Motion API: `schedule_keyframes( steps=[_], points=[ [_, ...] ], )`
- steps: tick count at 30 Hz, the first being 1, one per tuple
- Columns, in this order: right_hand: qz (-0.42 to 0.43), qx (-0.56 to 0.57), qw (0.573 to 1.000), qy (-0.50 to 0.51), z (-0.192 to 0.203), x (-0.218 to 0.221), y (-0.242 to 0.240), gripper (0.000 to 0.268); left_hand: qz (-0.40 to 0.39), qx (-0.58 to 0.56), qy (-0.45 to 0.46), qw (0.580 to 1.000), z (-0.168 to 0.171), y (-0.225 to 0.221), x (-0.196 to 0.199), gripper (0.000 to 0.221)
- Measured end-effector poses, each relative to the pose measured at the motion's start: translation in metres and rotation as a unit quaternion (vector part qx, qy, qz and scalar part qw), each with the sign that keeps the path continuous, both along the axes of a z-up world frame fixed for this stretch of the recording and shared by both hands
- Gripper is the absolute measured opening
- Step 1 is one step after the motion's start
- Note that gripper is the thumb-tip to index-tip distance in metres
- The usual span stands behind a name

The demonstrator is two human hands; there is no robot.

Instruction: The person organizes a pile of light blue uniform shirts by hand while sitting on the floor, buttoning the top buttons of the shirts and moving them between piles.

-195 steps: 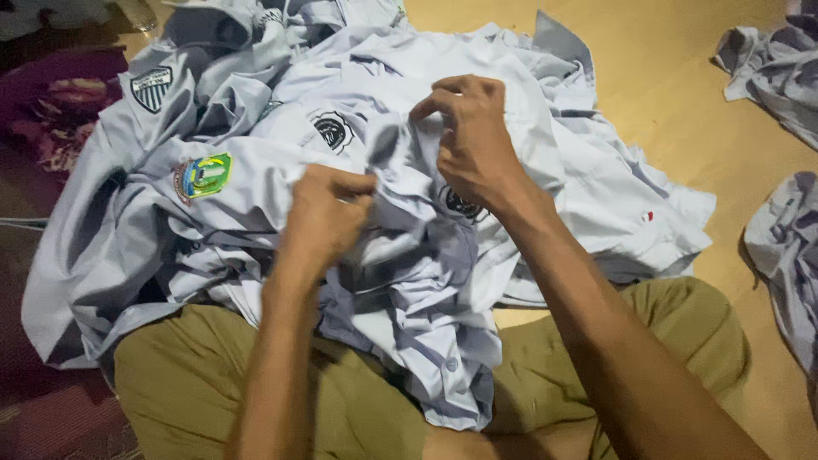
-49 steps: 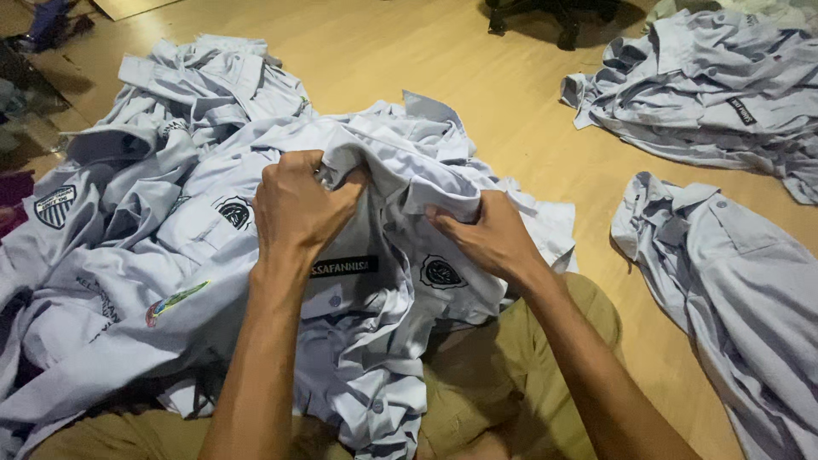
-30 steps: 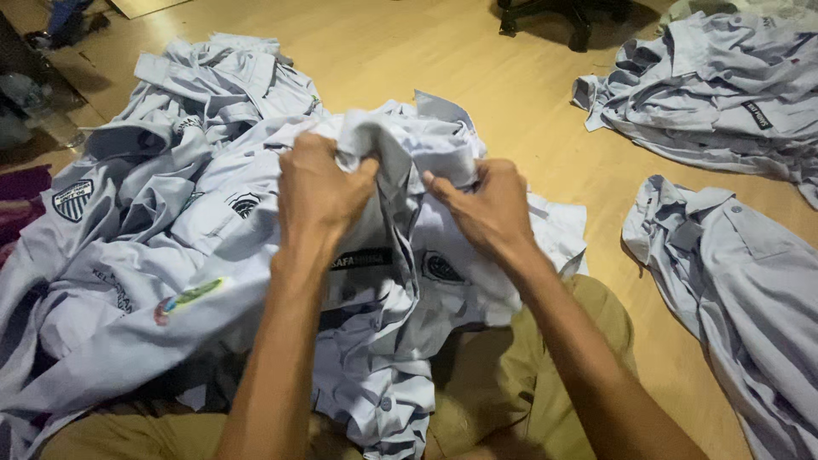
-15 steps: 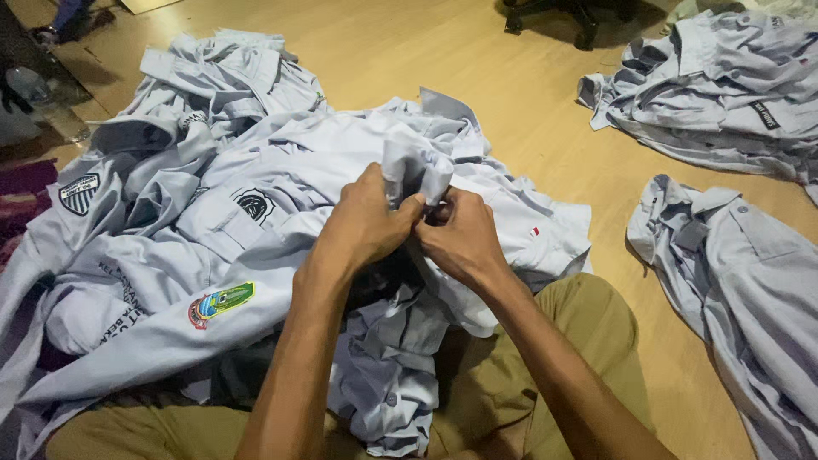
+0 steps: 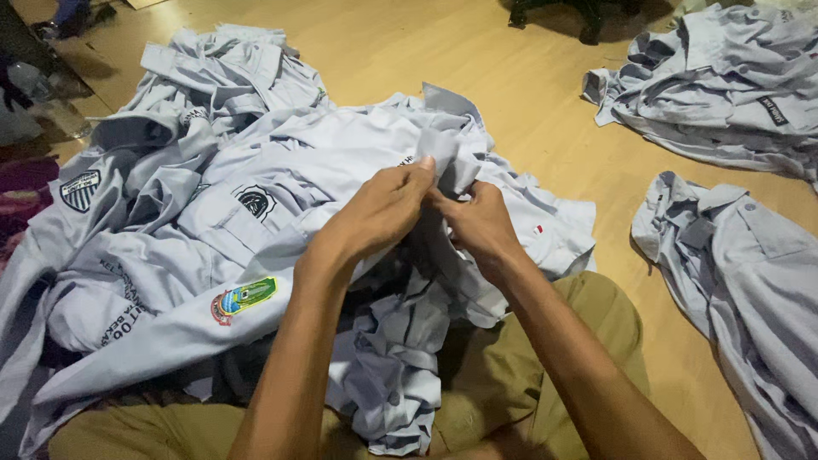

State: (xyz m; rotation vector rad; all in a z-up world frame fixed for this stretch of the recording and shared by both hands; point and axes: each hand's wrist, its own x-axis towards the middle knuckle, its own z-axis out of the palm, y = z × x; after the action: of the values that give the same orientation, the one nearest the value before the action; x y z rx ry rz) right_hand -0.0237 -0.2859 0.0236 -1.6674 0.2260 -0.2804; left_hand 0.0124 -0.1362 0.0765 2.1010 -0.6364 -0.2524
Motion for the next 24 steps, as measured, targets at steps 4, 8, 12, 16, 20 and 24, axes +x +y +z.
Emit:
schedule_keyframes(
  steps=[4, 8, 12, 16, 20, 24],
  points=[
    [-0.048, 0.000, 0.999, 0.004, -0.021, 0.021, 0.000, 0.040, 0.013, 0.022, -0.040, 0.999, 0.011, 0.031, -0.022, 0.057],
    [-0.126, -0.020, 0.992, 0.001, -0.037, 0.033, -0.007, 0.036, 0.166, 0.270, -0.100, 0.943, 0.000, 0.096, -0.028, 0.087],
    [-0.189, -0.024, 0.982, 0.018, -0.051, 0.052, -0.016, 0.043, 0.258, 0.307, 0.019, 0.916, -0.026, 0.152, -0.048, 0.117],
    [-0.223, -0.001, 0.975, 0.016, -0.069, 0.086, -0.048, 0.042, 0.272, 0.269, -0.044, 0.923, -0.054, 0.157, -0.072, 0.129],
    [-0.258, 0.200, 0.945, -0.004, -0.055, 0.082, -0.062, 0.018, 0.304, 0.234, -0.030, 0.923, -0.100, 0.118, -0.094, 0.110],
    [-0.268, 0.274, 0.922, -0.059, -0.056, 0.080, -0.065, 0.021, 0.324, 0.376, -0.150, 0.855, -0.148, 0.059, -0.133, 0.107]
  ],
)
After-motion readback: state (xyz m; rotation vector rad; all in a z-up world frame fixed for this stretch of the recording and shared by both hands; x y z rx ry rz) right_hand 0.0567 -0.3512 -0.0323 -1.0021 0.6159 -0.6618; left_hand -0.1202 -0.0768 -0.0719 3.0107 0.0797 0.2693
